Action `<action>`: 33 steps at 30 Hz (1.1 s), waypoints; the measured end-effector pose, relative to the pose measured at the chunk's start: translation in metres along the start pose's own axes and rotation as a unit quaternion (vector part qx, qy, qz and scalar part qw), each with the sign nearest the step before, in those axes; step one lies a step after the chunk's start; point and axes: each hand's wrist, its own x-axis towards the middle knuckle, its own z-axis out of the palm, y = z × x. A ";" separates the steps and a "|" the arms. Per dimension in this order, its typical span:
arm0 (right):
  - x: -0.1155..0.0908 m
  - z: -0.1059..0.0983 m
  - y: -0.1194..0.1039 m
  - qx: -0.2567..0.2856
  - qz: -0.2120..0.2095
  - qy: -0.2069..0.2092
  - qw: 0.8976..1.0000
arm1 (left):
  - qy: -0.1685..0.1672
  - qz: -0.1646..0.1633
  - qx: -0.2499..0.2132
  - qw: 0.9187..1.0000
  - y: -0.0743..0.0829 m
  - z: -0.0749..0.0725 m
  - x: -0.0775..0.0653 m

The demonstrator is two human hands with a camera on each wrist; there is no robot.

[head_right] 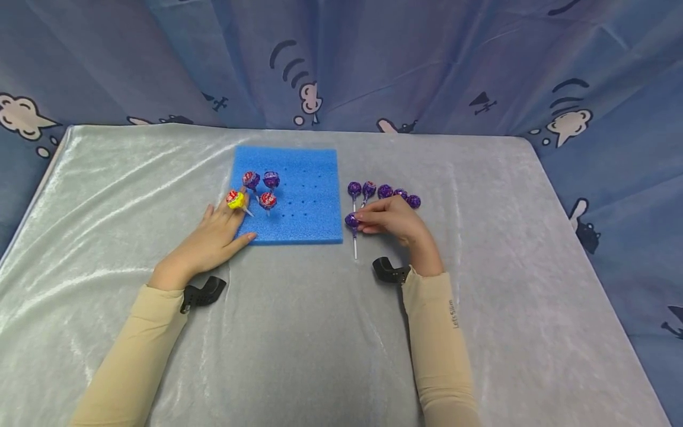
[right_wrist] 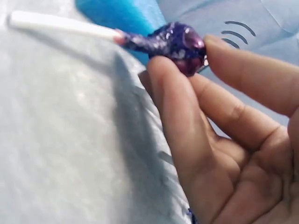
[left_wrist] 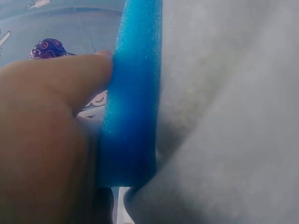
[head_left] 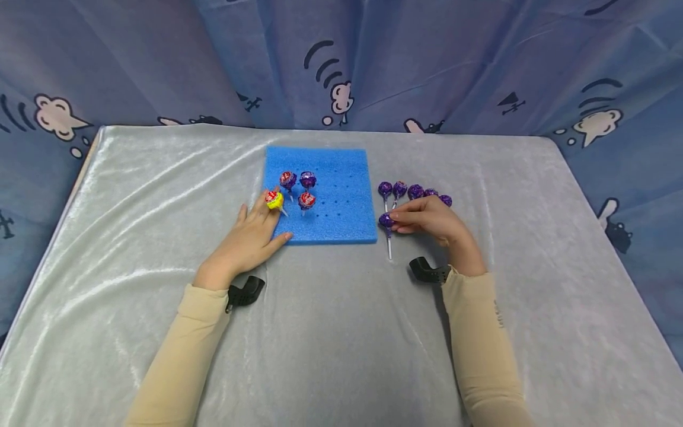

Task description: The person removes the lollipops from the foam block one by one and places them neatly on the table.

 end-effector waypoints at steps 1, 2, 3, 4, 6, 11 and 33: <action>0.000 0.001 -0.001 -0.011 0.002 0.007 1.000 | 0.000 0.000 0.000 1.000 0.001 -0.001 0.000; 0.001 0.003 -0.001 -0.022 0.004 0.013 1.000 | 0.000 0.000 0.001 1.000 0.001 -0.001 0.001; 0.001 0.004 -0.002 -0.031 0.007 0.020 0.999 | 0.000 0.001 0.002 1.000 0.002 -0.001 0.001; 0.000 0.005 -0.002 -0.041 0.009 0.026 0.999 | 0.001 0.002 0.002 1.000 0.002 -0.002 0.001; -0.001 0.006 -0.003 -0.057 0.017 0.039 0.997 | -0.001 0.002 0.003 1.000 0.002 -0.001 0.002; -0.003 0.010 -0.004 -0.102 0.021 0.056 0.993 | -0.004 -0.001 0.005 1.000 0.002 0.001 0.000; -0.007 -0.005 -0.003 -0.115 0.003 0.063 0.991 | 0.001 -0.001 0.005 1.000 0.000 0.000 0.000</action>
